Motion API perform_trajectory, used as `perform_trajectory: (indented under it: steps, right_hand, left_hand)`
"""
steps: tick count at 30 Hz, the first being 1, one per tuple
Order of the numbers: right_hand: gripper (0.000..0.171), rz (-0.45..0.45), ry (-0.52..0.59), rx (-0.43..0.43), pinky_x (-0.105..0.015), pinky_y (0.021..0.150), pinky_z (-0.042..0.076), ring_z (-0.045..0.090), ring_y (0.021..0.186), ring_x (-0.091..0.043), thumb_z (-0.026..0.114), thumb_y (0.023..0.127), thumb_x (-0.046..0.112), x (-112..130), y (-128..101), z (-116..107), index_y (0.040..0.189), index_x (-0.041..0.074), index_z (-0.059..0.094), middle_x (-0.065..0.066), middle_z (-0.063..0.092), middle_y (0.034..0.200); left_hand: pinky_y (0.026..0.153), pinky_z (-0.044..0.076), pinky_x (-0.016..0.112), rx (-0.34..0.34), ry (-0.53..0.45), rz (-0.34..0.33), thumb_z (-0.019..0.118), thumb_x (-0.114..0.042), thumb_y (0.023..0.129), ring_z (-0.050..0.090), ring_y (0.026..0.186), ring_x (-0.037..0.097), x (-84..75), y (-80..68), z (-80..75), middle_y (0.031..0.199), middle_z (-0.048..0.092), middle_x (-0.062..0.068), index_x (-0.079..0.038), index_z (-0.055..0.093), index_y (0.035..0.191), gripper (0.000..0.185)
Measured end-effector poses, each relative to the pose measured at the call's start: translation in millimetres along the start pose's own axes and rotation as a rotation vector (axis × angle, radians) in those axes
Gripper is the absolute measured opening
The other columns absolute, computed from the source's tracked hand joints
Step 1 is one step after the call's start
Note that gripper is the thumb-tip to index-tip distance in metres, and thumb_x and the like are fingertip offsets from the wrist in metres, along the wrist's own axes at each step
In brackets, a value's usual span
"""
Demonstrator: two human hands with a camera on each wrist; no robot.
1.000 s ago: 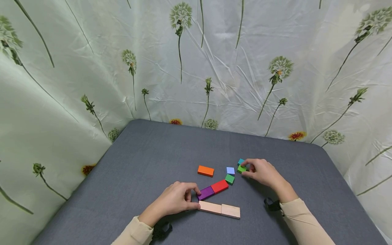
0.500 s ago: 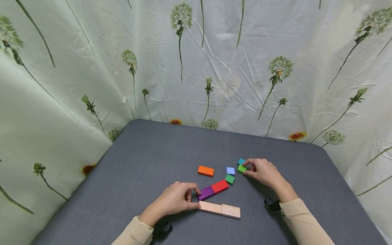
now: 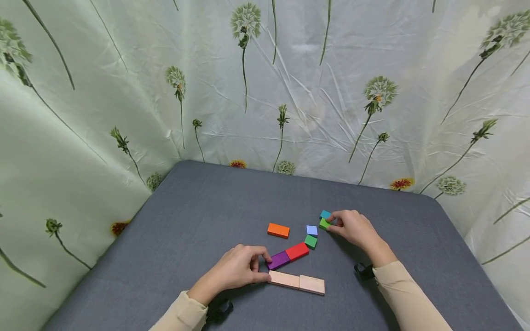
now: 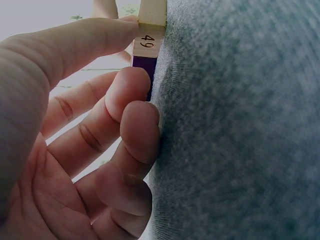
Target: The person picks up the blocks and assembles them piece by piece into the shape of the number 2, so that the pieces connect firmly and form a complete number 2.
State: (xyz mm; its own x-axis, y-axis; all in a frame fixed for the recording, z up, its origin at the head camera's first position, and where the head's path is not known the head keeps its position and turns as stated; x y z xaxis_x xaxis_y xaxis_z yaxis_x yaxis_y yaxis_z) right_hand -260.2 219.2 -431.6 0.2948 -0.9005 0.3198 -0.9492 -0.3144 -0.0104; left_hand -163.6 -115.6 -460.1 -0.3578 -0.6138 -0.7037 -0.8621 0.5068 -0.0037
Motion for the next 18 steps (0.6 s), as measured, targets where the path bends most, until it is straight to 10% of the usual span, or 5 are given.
perform_trajectory:
  steps: [18]
  right_hand:
    - [0.023, 0.019, -0.042, 0.022, -0.031, 0.061, 0.044, 0.056, 0.068, -0.014, 0.080, 0.098, 0.022, 5, 30, -2, 0.116, 0.008, 0.081, -0.003, 0.071, 0.085]
  left_hand:
    - [0.055, 0.036, 0.022, -0.002, 0.001, 0.006, 0.094, -0.031, 0.084, 0.047, 0.055, -0.002, -2.1, -1.1, -1.5, 0.062, 0.055, -0.016, -0.024, 0.076, 0.104, 0.028]
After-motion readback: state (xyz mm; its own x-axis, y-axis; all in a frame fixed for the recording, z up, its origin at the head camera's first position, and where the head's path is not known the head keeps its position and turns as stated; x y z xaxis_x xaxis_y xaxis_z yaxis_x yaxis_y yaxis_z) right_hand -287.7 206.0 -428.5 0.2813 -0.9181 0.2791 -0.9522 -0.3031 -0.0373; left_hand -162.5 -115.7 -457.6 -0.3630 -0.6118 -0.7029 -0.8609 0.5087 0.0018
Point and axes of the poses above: each hand's wrist, its own y-axis towards the middle knuckle, its own z-axis out of the palm, x = y × z, the point moved 2 cm from there along y, towards the middle knuckle
